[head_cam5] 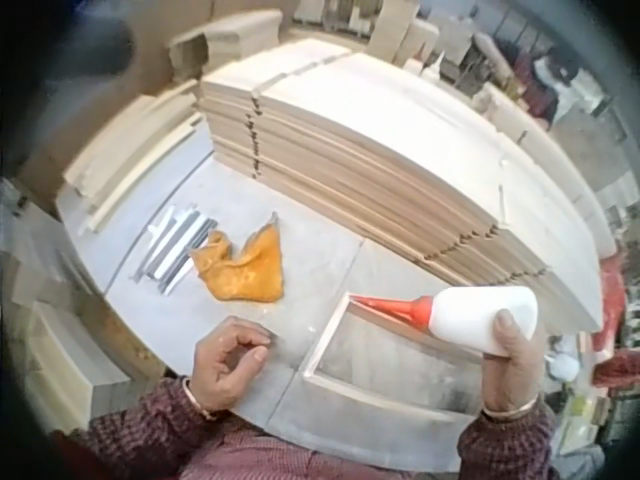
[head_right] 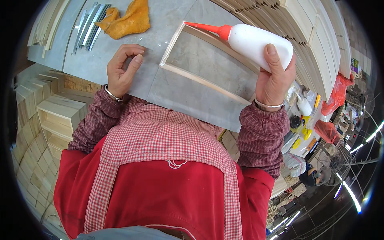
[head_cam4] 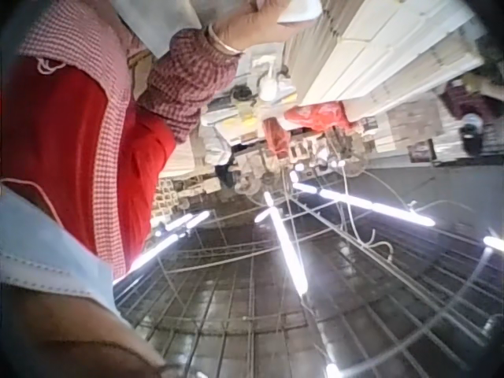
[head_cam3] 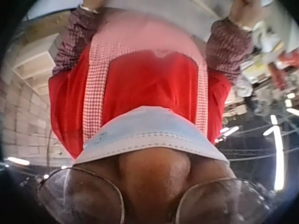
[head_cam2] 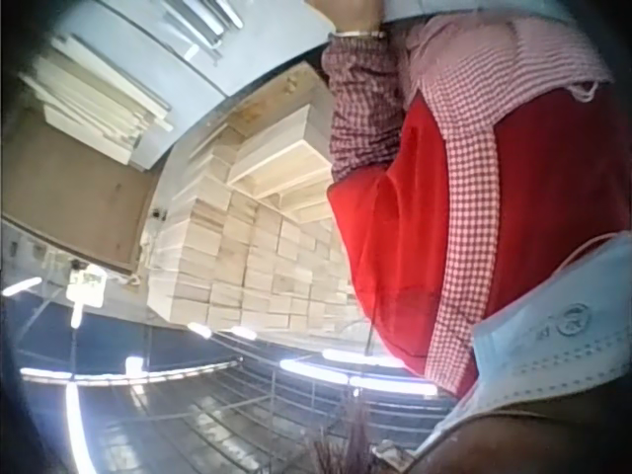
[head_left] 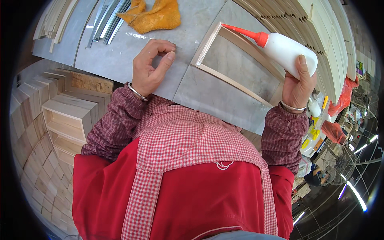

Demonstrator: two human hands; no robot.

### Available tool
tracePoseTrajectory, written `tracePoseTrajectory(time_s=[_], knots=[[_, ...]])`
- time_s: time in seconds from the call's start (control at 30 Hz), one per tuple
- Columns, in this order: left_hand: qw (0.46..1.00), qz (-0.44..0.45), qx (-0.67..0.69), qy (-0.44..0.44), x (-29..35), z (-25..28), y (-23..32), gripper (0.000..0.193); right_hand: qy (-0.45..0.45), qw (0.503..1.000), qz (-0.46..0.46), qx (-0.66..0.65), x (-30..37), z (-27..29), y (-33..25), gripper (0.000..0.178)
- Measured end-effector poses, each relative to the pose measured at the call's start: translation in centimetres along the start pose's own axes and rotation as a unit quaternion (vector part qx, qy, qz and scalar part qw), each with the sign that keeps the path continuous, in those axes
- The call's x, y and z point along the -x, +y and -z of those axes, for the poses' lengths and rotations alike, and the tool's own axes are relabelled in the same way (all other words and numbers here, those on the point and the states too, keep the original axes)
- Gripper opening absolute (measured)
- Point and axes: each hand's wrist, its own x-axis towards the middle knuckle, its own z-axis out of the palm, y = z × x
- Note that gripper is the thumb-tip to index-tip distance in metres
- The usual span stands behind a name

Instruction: Assemble wooden box components using a pneumatic nail gun and wood glue.

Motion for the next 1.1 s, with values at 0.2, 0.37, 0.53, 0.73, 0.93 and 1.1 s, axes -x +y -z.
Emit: tracePoseTrajectory(time_s=[0.2,0.37,0.53,0.73,0.93,1.1], knots=[[1.000,-0.003,-0.005,-0.003,0.0,-0.2,0.0,0.011,0.017,1.000,-0.006,-0.001,0.2,1.5,-0.4,0.046],[1.000,0.007,-0.027,-0.009,0.1,-0.1,0.1,0.011,0.045,0.999,-0.008,0.009,0.7,4.2,-0.6,0.045],[0.999,0.000,-0.036,-0.012,-0.1,-0.4,0.3,0.010,0.064,0.998,0.004,0.008,1.3,7.5,-0.9,0.043],[0.998,0.002,-0.060,-0.012,-0.1,-0.5,0.2,0.010,0.109,0.994,0.012,0.003,2.2,11.3,-1.1,0.043],[0.996,-0.004,-0.085,-0.013,0.0,-0.6,-0.1,0.009,0.161,0.987,0.022,0.007,3.5,14.7,-1.3,0.045],[0.995,0.001,-0.103,-0.015,0.1,-0.7,0.0,0.010,0.190,0.981,0.031,0.011,4.3,17.7,-1.3,0.046]])
